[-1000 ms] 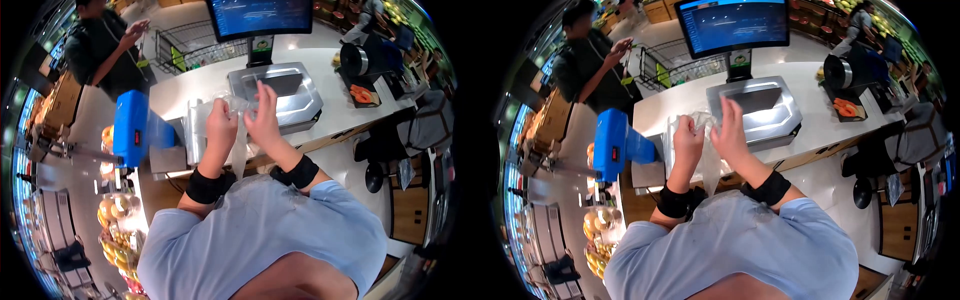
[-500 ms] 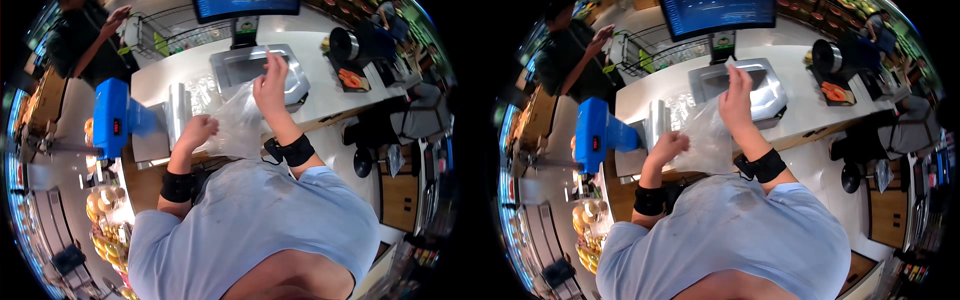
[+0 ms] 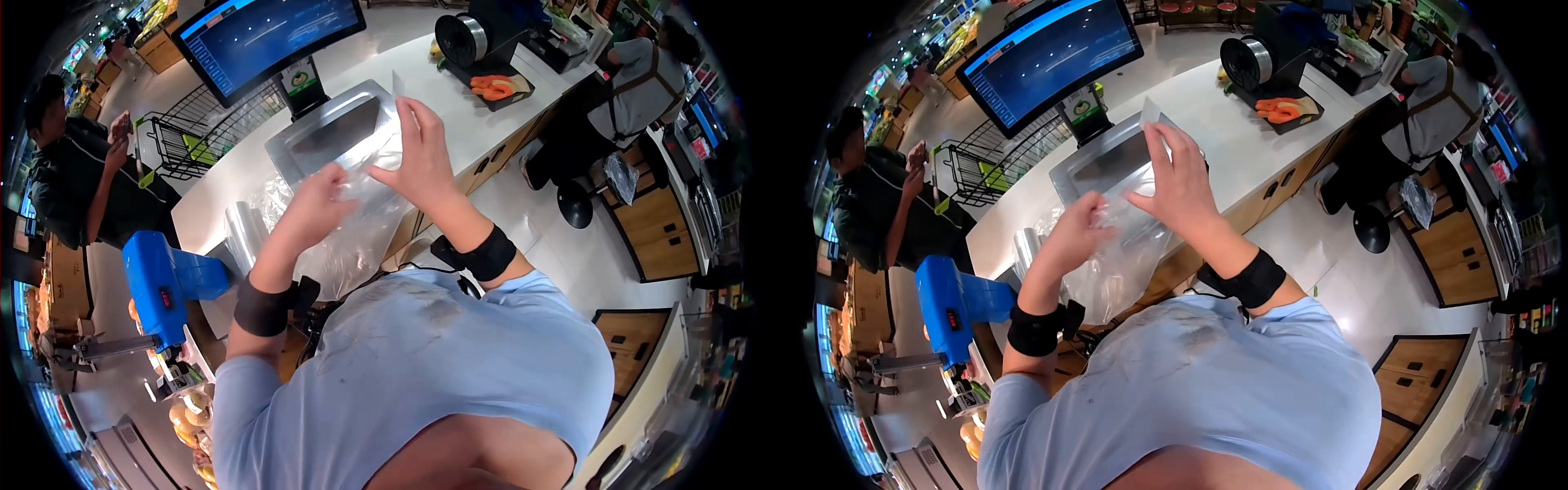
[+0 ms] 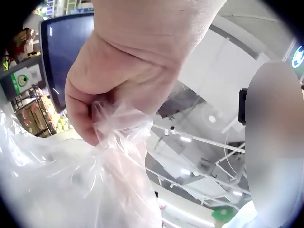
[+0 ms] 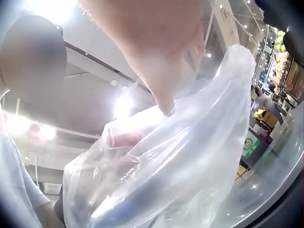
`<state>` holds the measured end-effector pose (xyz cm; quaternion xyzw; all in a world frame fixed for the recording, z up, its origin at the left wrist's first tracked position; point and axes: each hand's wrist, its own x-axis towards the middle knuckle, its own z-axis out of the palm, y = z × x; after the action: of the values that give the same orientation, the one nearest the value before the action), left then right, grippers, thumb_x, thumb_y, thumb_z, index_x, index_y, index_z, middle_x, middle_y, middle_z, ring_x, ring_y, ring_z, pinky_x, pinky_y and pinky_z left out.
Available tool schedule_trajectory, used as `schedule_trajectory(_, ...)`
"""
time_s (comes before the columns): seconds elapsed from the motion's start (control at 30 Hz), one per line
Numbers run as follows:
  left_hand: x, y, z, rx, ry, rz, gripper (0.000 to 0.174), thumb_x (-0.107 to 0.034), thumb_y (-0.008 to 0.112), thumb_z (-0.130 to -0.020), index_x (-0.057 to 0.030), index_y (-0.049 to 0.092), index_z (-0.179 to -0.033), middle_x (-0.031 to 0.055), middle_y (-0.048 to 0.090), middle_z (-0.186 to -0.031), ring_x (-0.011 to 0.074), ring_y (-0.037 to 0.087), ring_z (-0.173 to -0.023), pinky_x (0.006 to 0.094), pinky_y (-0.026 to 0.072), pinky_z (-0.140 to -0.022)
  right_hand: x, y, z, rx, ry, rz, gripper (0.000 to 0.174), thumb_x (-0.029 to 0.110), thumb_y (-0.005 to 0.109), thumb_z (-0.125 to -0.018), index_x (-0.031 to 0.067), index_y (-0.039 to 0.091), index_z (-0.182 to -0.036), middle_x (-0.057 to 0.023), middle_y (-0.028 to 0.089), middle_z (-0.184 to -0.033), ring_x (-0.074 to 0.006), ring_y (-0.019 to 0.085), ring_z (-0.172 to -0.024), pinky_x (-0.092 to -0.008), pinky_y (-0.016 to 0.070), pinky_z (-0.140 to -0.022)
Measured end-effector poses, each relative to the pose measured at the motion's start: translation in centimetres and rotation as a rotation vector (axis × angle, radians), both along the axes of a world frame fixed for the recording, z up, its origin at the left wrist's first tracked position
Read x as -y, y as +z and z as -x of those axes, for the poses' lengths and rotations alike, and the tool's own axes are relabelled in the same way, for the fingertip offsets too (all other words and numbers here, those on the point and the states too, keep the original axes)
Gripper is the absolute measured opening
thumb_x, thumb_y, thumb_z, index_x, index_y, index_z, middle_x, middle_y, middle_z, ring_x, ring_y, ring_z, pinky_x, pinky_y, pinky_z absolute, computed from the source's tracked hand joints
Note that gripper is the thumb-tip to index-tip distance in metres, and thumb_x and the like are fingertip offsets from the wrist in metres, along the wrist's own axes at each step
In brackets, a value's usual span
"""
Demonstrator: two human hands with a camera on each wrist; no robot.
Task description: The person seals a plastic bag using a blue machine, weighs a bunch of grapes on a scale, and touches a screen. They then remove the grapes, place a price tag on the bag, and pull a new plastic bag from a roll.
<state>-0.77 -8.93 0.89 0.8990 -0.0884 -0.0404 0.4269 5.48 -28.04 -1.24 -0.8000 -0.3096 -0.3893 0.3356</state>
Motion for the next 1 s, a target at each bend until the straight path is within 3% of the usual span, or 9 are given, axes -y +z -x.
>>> schedule_trajectory(0.1,3.4,1.3,-1.0,-0.011,-0.154,-0.048,0.037,-0.014,0.068,-0.073,-0.0004,0.046,-0.100,0.0164,0.055,-0.083,0.0259,0.054,-0.076,0.0354,0.0440,-0.070,1.8,-0.3,-0.6,0.041,-0.036,0.033,0.089,0.012,0.079,-0.061,0.0035,0.033,-0.137,-0.0148,0.037,-0.129,-0.0355,0.040,-0.118,-0.0424,0.0380,-0.097)
schedule_trajectory(0.17,5.3,2.4,-1.5,-0.040,-0.210,-0.059,0.034,-0.012,0.067,-0.074,-0.0023,0.046,-0.098,0.0133,0.052,-0.081,0.0222,0.051,-0.075,0.0337,0.0427,-0.069,3.4,-0.6,-2.0,0.067,-0.060,0.052,0.085,0.008,0.076,-0.063,0.0030,0.033,-0.136,-0.0152,0.038,-0.128,-0.0357,0.041,-0.117,-0.0423,0.0383,-0.097)
schedule_trajectory(0.23,6.7,2.7,-2.3,-0.061,-0.253,-0.069,0.031,-0.011,0.066,-0.074,-0.0041,0.046,-0.097,0.0102,0.049,-0.078,0.0186,0.048,-0.074,0.0320,0.0414,-0.068,5.5,-1.0,-4.2,0.050,-0.298,-0.008,0.076,0.000,0.068,-0.068,0.0012,0.034,-0.136,-0.0167,0.038,-0.126,-0.0367,0.042,-0.115,-0.0418,0.0388,-0.097)
schedule_trajectory(0.33,8.1,2.5,-3.7,-0.066,-0.341,-0.061,0.032,-0.010,0.063,-0.076,-0.0047,0.045,-0.102,0.0122,0.049,-0.079,0.0218,0.049,-0.075,0.0339,0.0414,-0.069,9.5,-0.8,-6.7,0.111,-0.367,-0.010,0.073,0.002,0.065,-0.069,-0.0003,0.034,-0.135,-0.0177,0.038,-0.126,-0.0376,0.041,-0.115,-0.0414,0.0386,-0.097)
schedule_trajectory(0.43,9.2,2.1,-5.5,0.061,-0.329,-0.051,0.028,-0.011,0.061,-0.080,-0.0048,0.046,-0.104,0.0117,0.051,-0.078,0.0219,0.049,-0.073,0.0337,0.0415,-0.067,12.3,0.2,-4.7,0.057,-0.153,-0.017,0.080,0.009,0.072,-0.067,-0.0002,0.032,-0.136,-0.0176,0.037,-0.128,-0.0369,0.040,-0.117,-0.0411,0.0380,-0.098)
schedule_trajectory(0.67,12.6,1.6,-7.6,0.104,-0.332,-0.039,0.025,-0.011,0.059,-0.084,-0.0034,0.048,-0.105,0.0115,0.053,-0.076,0.0215,0.049,-0.068,0.0335,0.0414,-0.064,13.9,0.5,-0.2,-0.088,-0.085,0.031,0.092,0.017,0.080,-0.062,0.0001,0.030,-0.138,-0.0170,0.035,-0.131,-0.0362,0.039,-0.119,-0.0414,0.0369,-0.099)
schedule_trajectory(0.83,15.7,2.1,-7.4,0.121,-0.494,-0.001,0.031,-0.011,0.061,-0.082,-0.0024,0.048,-0.108,0.0150,0.056,-0.086,0.0247,0.054,-0.076,0.0356,0.0439,-0.070,14.3,-0.8,-1.9,-0.176,-0.176,-0.006,0.075,-0.009,0.060,-0.068,0.0041,0.034,-0.137,-0.0190,0.038,-0.126,-0.0371,0.042,-0.115,-0.0399,0.0406,-0.096)
schedule_trajectory(0.93,15.9,1.1,-7.7,0.259,-0.502,-0.131,0.038,-0.009,0.063,-0.078,-0.0024,0.048,-0.112,0.0188,0.058,-0.096,0.0317,0.058,-0.090,0.0395,0.0451,-0.077,16.1,0.4,-1.6,-0.185,-0.428,-0.107,0.074,-0.017,0.050,-0.066,0.0039,0.037,-0.136,-0.0193,0.040,-0.124,-0.0368,0.044,-0.113,-0.0381,0.0430,-0.093)
schedule_trajectory(1.0,15.4,0.2,-8.3,0.296,-0.234,-0.612,0.028,-0.008,0.052,-0.081,0.0034,0.050,-0.107,0.0222,0.062,-0.096,0.0376,0.060,-0.094,0.0450,0.0476,-0.078,19.7,-0.2,-2.3,-0.013,-0.642,-0.131,0.072,-0.019,0.047,-0.064,0.0019,0.039,-0.133,-0.0197,0.039,-0.122,-0.0362,0.046,-0.110,-0.0371,0.0442,-0.092)
